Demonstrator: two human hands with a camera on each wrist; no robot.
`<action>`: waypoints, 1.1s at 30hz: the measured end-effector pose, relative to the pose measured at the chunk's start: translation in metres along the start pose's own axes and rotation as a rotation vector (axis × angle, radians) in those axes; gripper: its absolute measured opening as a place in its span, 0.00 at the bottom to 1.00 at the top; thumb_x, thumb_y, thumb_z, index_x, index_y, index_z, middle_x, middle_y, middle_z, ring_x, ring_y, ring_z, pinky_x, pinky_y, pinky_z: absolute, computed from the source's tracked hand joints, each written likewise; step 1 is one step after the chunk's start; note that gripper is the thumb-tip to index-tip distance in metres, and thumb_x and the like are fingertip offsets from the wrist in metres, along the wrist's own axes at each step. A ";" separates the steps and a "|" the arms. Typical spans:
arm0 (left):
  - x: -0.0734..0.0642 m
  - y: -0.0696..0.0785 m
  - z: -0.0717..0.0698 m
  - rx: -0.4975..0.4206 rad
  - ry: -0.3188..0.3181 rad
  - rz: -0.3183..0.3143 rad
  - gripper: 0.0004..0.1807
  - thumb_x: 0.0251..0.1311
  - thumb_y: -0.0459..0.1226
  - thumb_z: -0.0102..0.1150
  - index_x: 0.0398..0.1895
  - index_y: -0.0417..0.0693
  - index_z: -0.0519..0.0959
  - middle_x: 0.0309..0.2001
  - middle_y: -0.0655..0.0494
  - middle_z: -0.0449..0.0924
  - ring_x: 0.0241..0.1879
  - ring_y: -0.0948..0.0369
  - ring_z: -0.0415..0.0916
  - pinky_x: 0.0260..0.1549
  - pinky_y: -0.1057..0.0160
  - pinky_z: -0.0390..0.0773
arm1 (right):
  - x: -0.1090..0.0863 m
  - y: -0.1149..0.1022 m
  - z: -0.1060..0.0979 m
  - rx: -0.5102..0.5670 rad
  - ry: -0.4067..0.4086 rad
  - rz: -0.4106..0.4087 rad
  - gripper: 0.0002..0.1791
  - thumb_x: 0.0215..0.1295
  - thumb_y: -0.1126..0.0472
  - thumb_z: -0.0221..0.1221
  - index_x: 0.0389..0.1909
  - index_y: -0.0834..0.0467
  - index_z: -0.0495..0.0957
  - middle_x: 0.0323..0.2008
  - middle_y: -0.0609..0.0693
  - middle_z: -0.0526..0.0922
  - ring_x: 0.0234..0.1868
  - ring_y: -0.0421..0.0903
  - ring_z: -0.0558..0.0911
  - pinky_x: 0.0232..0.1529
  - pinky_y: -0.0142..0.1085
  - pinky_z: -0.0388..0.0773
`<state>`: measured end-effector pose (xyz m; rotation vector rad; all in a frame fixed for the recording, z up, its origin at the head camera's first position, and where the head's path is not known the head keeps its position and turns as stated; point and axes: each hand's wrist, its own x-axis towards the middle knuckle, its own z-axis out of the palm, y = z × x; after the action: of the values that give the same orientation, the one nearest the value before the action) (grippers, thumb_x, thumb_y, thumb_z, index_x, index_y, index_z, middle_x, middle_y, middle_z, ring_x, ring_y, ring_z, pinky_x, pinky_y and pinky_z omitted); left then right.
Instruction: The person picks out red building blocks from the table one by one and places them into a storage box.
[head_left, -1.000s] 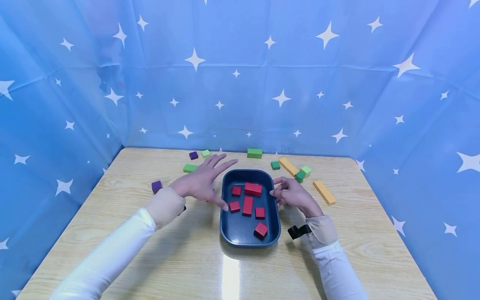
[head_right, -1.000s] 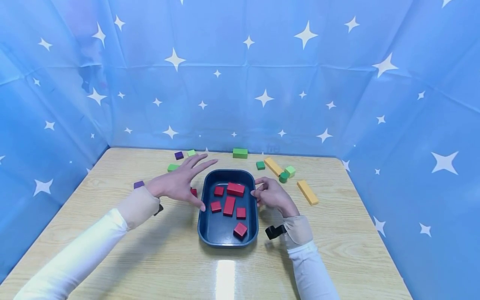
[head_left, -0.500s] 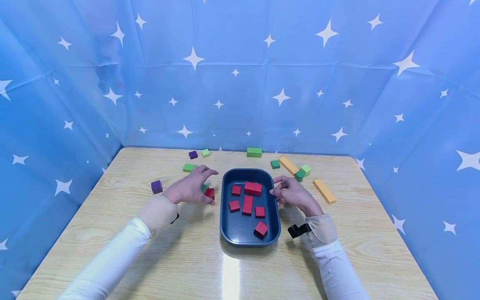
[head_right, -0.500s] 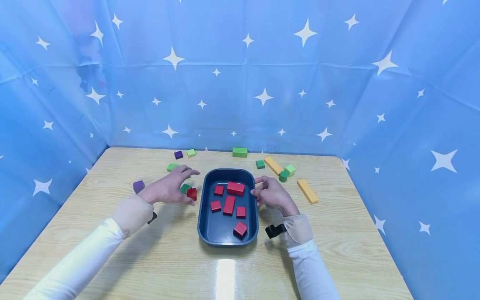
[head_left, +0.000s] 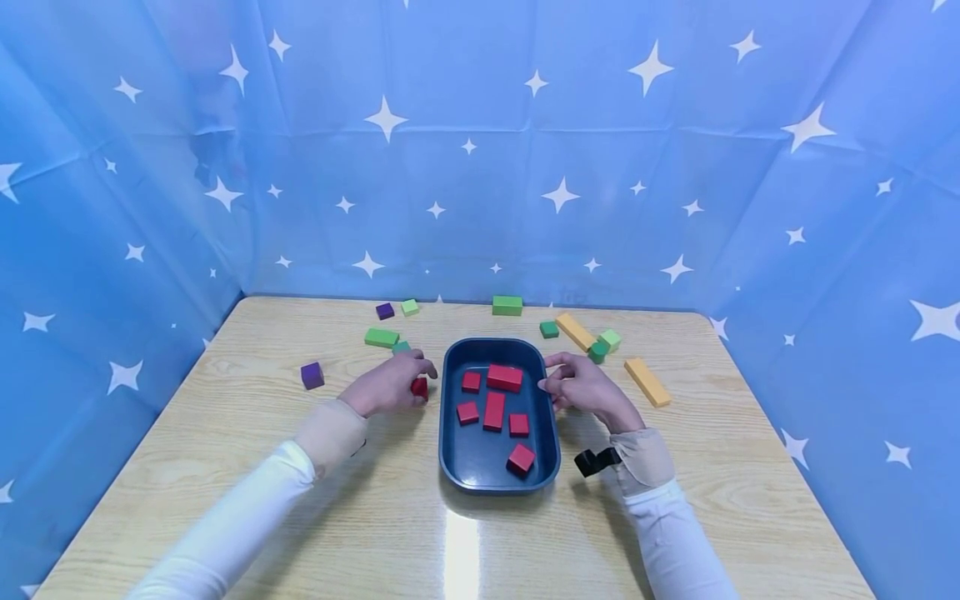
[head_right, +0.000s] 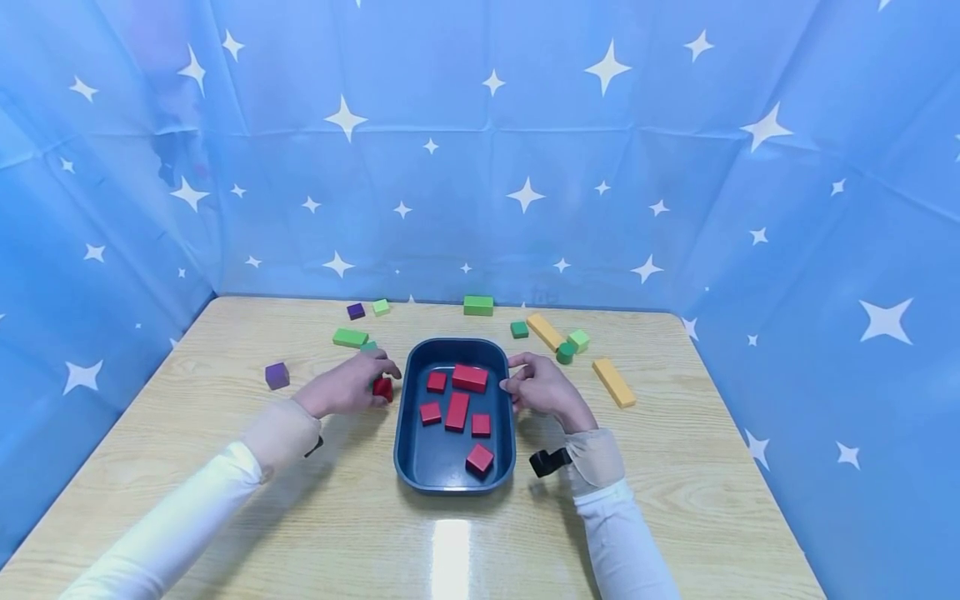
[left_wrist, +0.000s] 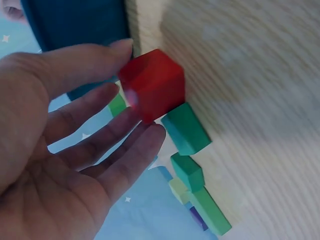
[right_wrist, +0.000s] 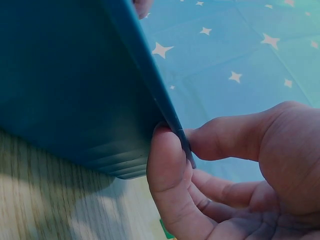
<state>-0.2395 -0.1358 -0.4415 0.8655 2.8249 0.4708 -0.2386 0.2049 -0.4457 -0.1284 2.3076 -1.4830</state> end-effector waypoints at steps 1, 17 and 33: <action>0.000 -0.001 0.001 0.020 0.008 0.018 0.19 0.54 0.30 0.73 0.50 0.39 0.84 0.47 0.44 0.80 0.41 0.55 0.77 0.46 0.58 0.82 | 0.000 -0.001 0.000 -0.001 0.000 0.001 0.27 0.72 0.65 0.57 0.68 0.68 0.64 0.41 0.57 0.80 0.28 0.45 0.81 0.40 0.48 0.87; -0.011 0.007 -0.012 0.047 0.088 0.041 0.11 0.56 0.24 0.67 0.42 0.41 0.86 0.38 0.51 0.80 0.38 0.58 0.76 0.40 0.61 0.83 | 0.000 0.000 0.001 0.010 0.001 0.002 0.27 0.73 0.65 0.57 0.69 0.69 0.64 0.42 0.59 0.80 0.29 0.44 0.82 0.39 0.45 0.87; -0.015 0.081 -0.025 0.015 0.015 0.165 0.13 0.60 0.31 0.70 0.47 0.50 0.85 0.43 0.56 0.77 0.39 0.63 0.77 0.39 0.68 0.83 | 0.001 0.002 -0.002 0.014 0.001 0.004 0.25 0.72 0.66 0.56 0.67 0.67 0.66 0.39 0.57 0.79 0.28 0.46 0.82 0.41 0.49 0.87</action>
<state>-0.1911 -0.0872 -0.3900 1.1081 2.7861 0.4798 -0.2403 0.2067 -0.4473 -0.1191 2.2963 -1.4980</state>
